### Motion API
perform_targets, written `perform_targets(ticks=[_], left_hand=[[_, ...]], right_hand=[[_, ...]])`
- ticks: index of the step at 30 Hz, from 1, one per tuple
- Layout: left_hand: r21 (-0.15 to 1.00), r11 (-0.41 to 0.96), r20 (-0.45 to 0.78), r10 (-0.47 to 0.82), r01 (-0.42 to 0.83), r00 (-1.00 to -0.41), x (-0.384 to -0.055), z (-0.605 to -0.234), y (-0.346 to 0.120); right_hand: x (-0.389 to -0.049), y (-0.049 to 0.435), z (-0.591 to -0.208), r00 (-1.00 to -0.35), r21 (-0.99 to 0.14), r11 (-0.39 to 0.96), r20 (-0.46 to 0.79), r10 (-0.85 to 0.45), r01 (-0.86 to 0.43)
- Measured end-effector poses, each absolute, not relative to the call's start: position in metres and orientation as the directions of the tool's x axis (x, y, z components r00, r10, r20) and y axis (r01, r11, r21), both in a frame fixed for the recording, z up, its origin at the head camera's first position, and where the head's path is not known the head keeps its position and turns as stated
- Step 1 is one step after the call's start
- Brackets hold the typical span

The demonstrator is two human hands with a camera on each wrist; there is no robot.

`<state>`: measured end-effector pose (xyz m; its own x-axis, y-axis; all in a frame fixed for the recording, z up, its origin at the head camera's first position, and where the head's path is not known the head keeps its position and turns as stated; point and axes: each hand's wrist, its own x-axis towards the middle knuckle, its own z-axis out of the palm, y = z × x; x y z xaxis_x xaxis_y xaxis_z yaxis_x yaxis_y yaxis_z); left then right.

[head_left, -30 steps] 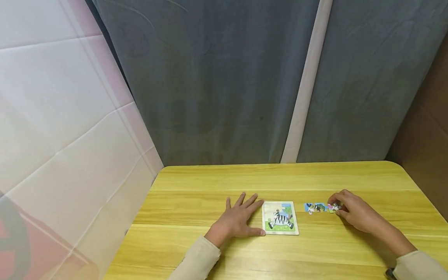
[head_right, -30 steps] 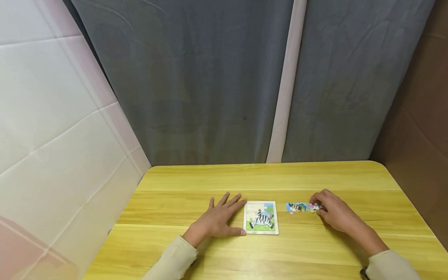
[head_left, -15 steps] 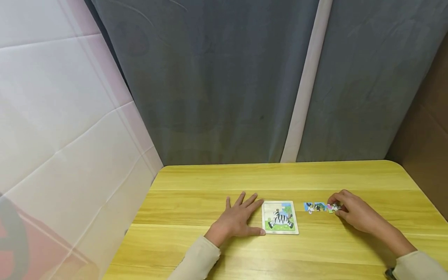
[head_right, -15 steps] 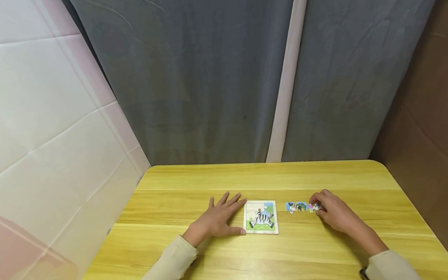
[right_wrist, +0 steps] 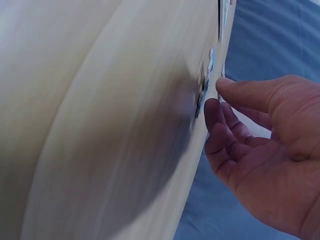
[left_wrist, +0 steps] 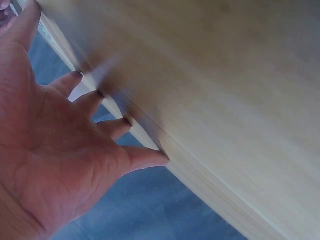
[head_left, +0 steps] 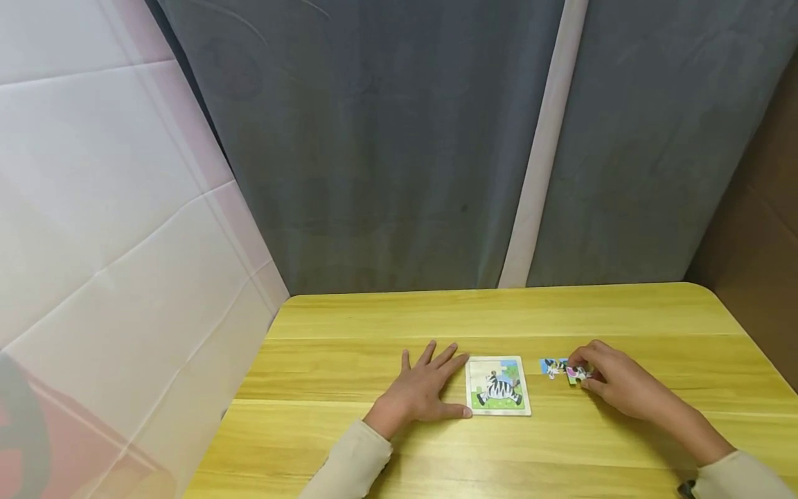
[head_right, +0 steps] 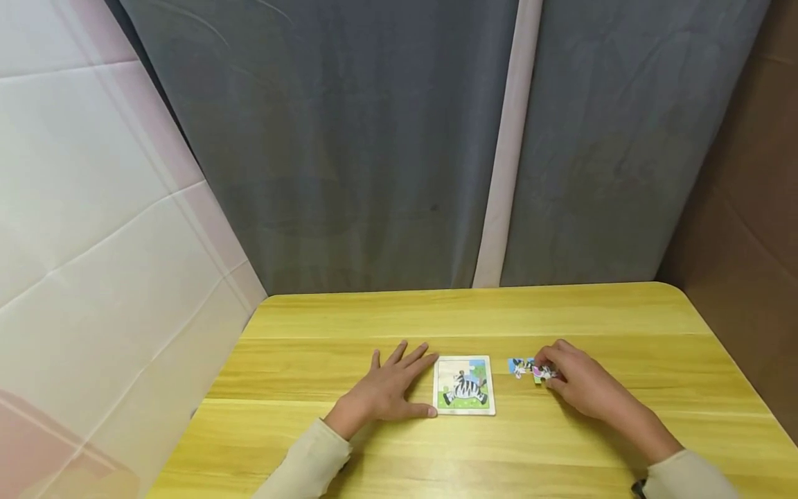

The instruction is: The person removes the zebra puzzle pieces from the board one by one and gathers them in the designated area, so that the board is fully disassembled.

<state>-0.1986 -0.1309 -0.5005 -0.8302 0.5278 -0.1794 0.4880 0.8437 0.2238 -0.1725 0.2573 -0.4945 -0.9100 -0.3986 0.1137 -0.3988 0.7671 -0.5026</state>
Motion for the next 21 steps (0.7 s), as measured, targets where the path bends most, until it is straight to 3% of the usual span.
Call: perform_targets(ticks=[12, 21], left_hand=[[0.223, 0.844, -0.184, 0.527, 0.487, -0.83, -0.198, -0.497, -0.132], [0.225, 0.844, -0.179, 0.528, 0.488, -0.83, -0.198, -0.497, -0.131]], right_hand=[[-0.179, 0.264, -0.501, -0.921, -0.427, 0.816, 0.17, -0.35, -0.389], [-0.184, 0.272, -0.503, -0.938, -0.395, 0.851, 0.134, -0.318, -0.345]])
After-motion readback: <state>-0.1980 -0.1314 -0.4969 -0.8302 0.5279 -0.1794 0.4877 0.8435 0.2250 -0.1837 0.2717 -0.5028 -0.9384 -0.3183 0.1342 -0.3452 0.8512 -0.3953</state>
